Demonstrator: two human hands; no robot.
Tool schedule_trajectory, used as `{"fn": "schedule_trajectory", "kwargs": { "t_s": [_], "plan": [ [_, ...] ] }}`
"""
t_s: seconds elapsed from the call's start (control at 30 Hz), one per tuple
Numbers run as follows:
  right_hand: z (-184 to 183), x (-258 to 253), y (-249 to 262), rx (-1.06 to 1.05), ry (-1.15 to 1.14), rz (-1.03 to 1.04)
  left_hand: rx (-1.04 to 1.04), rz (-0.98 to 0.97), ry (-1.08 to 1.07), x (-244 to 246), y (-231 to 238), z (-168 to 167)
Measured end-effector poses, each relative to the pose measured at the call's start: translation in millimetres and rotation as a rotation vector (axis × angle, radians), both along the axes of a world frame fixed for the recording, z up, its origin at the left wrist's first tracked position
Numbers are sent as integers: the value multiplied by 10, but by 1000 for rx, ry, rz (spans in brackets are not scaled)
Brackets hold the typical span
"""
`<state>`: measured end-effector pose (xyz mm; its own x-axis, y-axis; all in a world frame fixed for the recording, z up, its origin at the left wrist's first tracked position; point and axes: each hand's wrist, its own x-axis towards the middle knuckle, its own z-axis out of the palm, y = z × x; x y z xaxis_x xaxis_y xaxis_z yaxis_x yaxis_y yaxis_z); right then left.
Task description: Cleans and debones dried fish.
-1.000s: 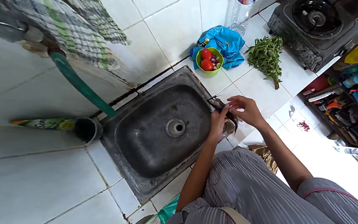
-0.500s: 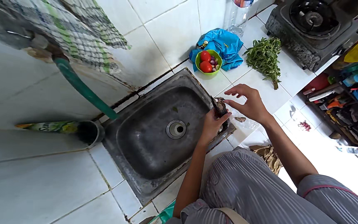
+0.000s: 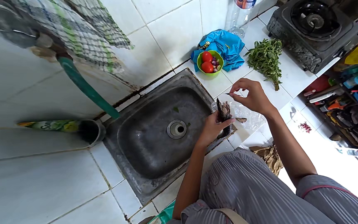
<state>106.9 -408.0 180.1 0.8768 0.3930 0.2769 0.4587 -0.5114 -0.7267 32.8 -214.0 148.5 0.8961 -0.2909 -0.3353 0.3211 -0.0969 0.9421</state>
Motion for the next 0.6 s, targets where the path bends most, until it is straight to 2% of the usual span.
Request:
{"fn": "schedule_trajectory", "kwargs": {
  "t_s": [0.07,0.17,0.3,0.4,0.5,0.6],
  "plan": [
    [-64,7,-59,-33,23,-61,-40,9,7,0,10,-12],
    [-267,-19,-144,-135,225,-125,-73,44,8,22,1,-26],
    [-732,-60,-203,-281,473,-138,-91,100,42,79,-27,-88],
    [-855,-126,-219,-331,536,-131,-53,145,137,132,-52,-102],
    [-808,-231,-181,-130,449,-104,-40,176,199,188,-80,-106],
    [-575,-281,-82,135,637,10,-30,191,199,218,-118,-96]
  ]
}}
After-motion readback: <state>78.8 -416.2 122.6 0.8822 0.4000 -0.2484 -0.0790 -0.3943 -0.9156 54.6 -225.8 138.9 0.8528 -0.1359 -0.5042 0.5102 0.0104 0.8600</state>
